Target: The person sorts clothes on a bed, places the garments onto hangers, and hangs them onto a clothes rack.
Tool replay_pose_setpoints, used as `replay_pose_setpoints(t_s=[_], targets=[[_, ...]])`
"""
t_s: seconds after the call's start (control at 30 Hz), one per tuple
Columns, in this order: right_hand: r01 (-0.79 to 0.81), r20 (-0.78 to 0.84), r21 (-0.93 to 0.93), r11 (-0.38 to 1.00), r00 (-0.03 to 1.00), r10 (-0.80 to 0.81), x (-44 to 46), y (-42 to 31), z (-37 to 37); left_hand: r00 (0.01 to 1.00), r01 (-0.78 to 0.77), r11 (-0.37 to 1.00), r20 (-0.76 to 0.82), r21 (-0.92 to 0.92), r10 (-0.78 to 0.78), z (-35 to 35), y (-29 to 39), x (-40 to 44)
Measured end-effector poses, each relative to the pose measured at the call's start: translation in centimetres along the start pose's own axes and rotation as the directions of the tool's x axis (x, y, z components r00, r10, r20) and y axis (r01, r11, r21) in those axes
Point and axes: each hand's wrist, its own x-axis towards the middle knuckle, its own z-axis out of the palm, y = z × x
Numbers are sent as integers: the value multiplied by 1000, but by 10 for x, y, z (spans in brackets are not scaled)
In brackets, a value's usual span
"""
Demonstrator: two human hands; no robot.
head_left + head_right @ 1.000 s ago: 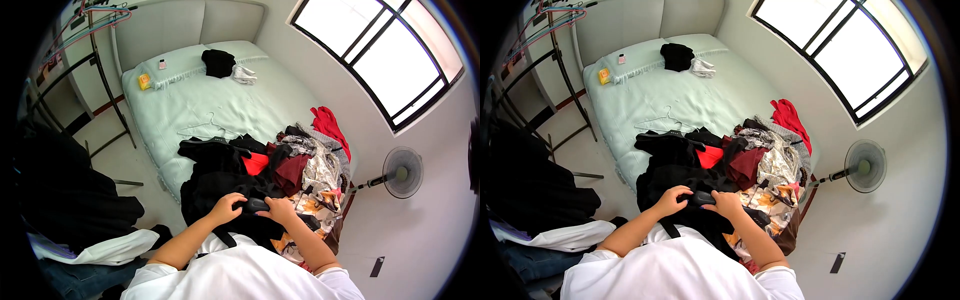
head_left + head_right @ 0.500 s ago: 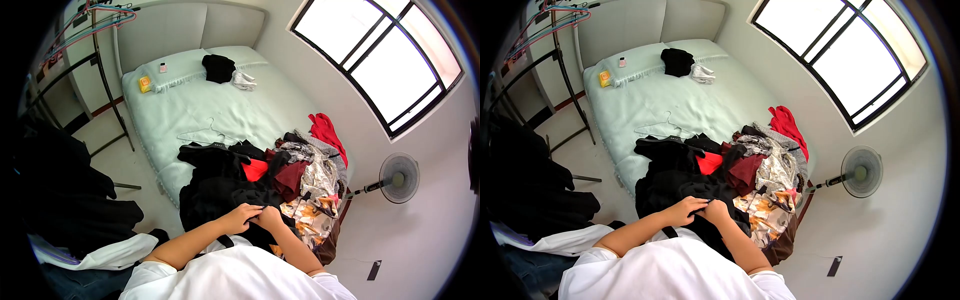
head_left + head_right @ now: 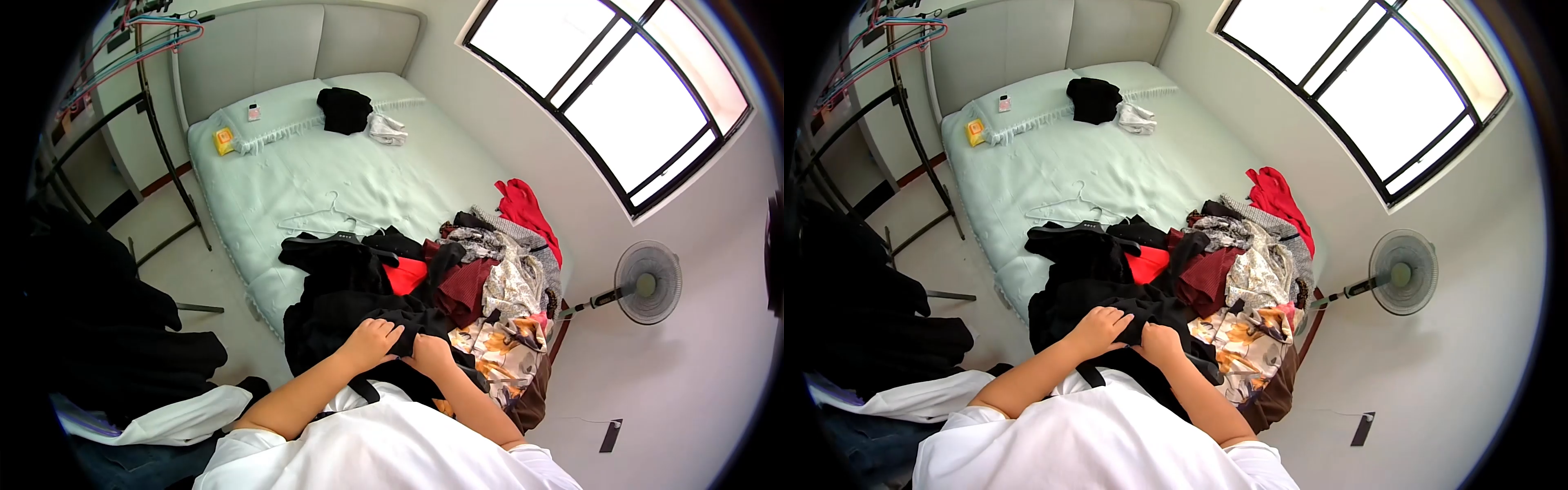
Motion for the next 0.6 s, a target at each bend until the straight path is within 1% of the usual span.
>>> replay_pose_setpoints(t_s=[0.03,0.1,0.17,0.23,0.27,0.3,0.33,0.37,0.4,0.43,0.47,0.53,0.57,0.6], targets=[[2,3,5,1000,1000,-2,1,-1,4,998,-30,999,-54,36,32,6,-1,0],[43,79,-22,999,996,-41,5,-1,11,998,-34,997,-55,69,38,14,-2,0],[32,115,-29,999,993,-29,8,-5,17,998,-39,994,-54,101,45,19,-2,-3],[22,149,-40,999,989,-16,9,-7,17,996,49,995,67,82,-55,19,-1,-4],[40,90,-70,997,995,-34,9,-7,16,996,53,995,68,84,-59,19,0,-5],[56,29,-101,993,998,-53,9,-10,12,994,99,993,45,61,-102,18,1,-6],[58,30,-98,994,998,-55,7,-12,6,989,145,989,23,37,-146,18,1,-8],[114,-174,-66,991,977,-124,3,-11,-3,989,146,988,25,38,-147,18,1,-9],[175,-372,-47,984,911,-179,-1,-12,-14,977,215,977,-7,7,-215,17,1,-12],[212,-431,68,975,887,-162,-4,-14,-21,959,281,959,-38,-27,-282,16,1,-13],[213,-431,69,975,887,-164,-10,-11,-25,958,283,959,-38,-27,-284,17,0,-14],[354,-509,236,905,838,-195,-28,-1,-28,916,349,920,-142,-179,-375,19,-2,-16],[312,-561,289,905,821,-104,-38,6,-27,902,368,900,-147,-233,-406,17,-3,-16],[235,-636,277,932,771,-5,-46,18,-26,902,368,901,-148,-231,-406,16,-3,-17]])
